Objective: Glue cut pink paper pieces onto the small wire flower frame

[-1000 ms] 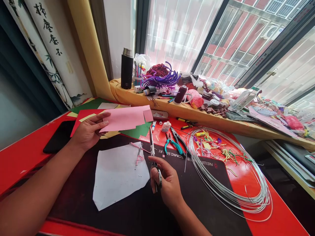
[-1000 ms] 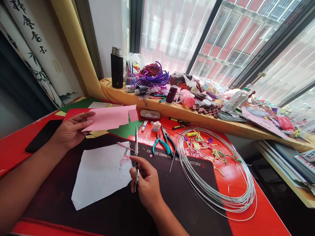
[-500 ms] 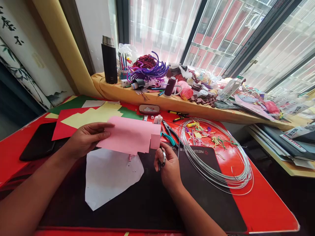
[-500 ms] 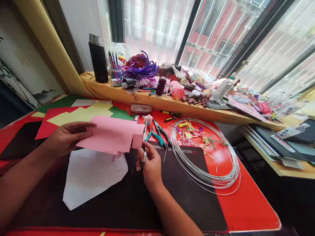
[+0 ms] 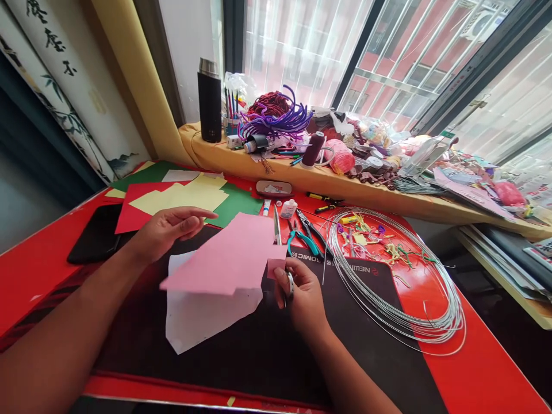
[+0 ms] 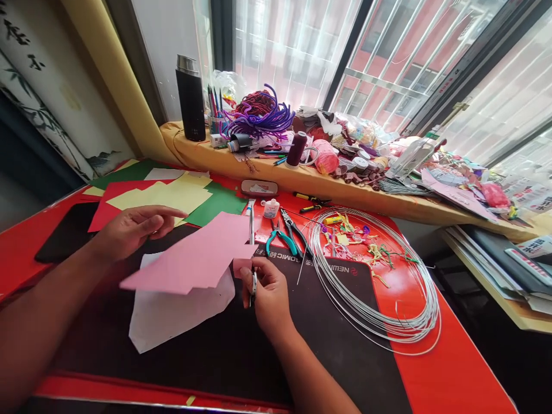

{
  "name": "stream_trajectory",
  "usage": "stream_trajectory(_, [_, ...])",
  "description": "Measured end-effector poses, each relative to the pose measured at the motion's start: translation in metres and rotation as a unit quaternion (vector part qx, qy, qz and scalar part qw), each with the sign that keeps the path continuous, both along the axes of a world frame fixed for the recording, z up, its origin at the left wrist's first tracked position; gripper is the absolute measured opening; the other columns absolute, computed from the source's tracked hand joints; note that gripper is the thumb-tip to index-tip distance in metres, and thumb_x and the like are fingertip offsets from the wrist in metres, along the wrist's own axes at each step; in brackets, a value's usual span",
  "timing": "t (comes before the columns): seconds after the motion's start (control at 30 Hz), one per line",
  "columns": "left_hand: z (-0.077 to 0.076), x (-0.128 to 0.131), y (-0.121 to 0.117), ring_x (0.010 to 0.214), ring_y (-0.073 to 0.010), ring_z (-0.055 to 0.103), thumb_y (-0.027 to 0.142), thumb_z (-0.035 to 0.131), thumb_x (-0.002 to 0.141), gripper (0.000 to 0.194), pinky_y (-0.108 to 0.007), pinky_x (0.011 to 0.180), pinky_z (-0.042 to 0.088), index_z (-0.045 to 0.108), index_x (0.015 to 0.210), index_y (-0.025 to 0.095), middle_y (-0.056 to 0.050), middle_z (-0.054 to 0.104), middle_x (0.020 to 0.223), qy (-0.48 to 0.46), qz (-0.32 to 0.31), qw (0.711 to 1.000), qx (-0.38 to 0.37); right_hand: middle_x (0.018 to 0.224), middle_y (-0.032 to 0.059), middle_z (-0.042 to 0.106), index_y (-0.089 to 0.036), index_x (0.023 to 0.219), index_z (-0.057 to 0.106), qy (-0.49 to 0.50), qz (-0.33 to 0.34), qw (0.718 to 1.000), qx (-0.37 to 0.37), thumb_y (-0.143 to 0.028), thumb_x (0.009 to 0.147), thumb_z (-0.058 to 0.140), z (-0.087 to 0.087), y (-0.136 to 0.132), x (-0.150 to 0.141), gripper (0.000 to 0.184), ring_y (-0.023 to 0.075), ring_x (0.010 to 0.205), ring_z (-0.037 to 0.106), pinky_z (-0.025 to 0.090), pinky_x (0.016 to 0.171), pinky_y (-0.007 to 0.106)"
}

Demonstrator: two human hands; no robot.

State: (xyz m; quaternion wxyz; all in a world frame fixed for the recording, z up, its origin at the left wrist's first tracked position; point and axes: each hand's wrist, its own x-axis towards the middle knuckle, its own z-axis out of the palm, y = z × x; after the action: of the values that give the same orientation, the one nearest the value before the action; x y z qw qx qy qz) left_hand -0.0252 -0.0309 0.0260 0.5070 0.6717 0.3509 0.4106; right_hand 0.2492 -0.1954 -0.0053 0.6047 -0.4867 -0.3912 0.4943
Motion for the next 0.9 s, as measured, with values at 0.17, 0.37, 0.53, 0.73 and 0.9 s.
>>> stream_trajectory(0.17, [0.006, 0.015, -0.011, 0.128, -0.0356, 0.068, 0.055, 0.088, 0.082, 0.047, -0.042, 0.109, 0.055, 0.086, 0.122, 0.032, -0.012, 0.077, 0.134, 0.098, -0.093, 0.989, 0.064, 0.078, 0.0001, 0.067, -0.019, 0.088, 0.080, -0.015, 0.110, 0.994, 0.016, -0.052, 0.091, 0.083, 0.004, -0.008, -0.011, 0.034, 0.0053, 0.042, 0.048, 0.034, 0.040, 0.022])
stream_trajectory(0.37, [0.001, 0.032, -0.026, 0.142, -0.0337, 0.058, 0.062, 0.075, 0.095, 0.050, -0.050, 0.124, 0.042, 0.078, 0.133, 0.029, -0.011, 0.074, 0.140, 0.169, -0.254, 0.939, 0.158, 0.081, -0.0008, 0.061, -0.020, 0.091, 0.085, -0.057, 0.150, 0.987, 0.028, -0.050, 0.094, 0.083, 0.001, -0.012, -0.014, 0.030, 0.0043, 0.044, 0.050, 0.035, 0.040, 0.021])
stream_trajectory(0.53, [-0.002, 0.036, -0.030, 0.135, -0.0331, 0.056, 0.070, 0.071, 0.094, 0.053, -0.048, 0.122, 0.040, 0.078, 0.129, 0.031, -0.010, 0.070, 0.134, 0.194, -0.276, 0.924, 0.180, 0.088, 0.0016, 0.065, -0.021, 0.091, 0.085, -0.068, 0.147, 0.986, 0.029, -0.046, 0.093, 0.085, -0.001, -0.012, -0.013, 0.025, 0.0045, 0.045, 0.051, 0.038, 0.039, 0.021])
stream_trajectory(0.73, [-0.001, 0.037, -0.036, 0.137, -0.0329, 0.050, 0.060, 0.079, 0.092, 0.040, -0.047, 0.122, 0.039, 0.080, 0.123, 0.034, -0.009, 0.062, 0.135, 0.210, -0.290, 0.921, 0.157, 0.086, 0.0008, 0.064, -0.021, 0.089, 0.084, -0.073, 0.142, 0.987, 0.022, -0.042, 0.090, 0.089, -0.002, -0.011, -0.015, 0.022, 0.0040, 0.044, 0.050, 0.037, 0.040, 0.020])
stream_trajectory(0.9, [0.000, 0.038, -0.040, 0.140, -0.0312, 0.047, 0.040, 0.088, 0.087, 0.021, -0.047, 0.123, 0.038, 0.077, 0.102, 0.028, -0.007, 0.060, 0.137, 0.214, -0.281, 0.924, 0.149, 0.085, 0.0007, 0.065, -0.020, 0.088, 0.080, -0.075, 0.140, 0.987, 0.017, -0.045, 0.092, 0.086, -0.001, -0.011, -0.016, 0.026, 0.0038, 0.042, 0.050, 0.037, 0.039, 0.020])
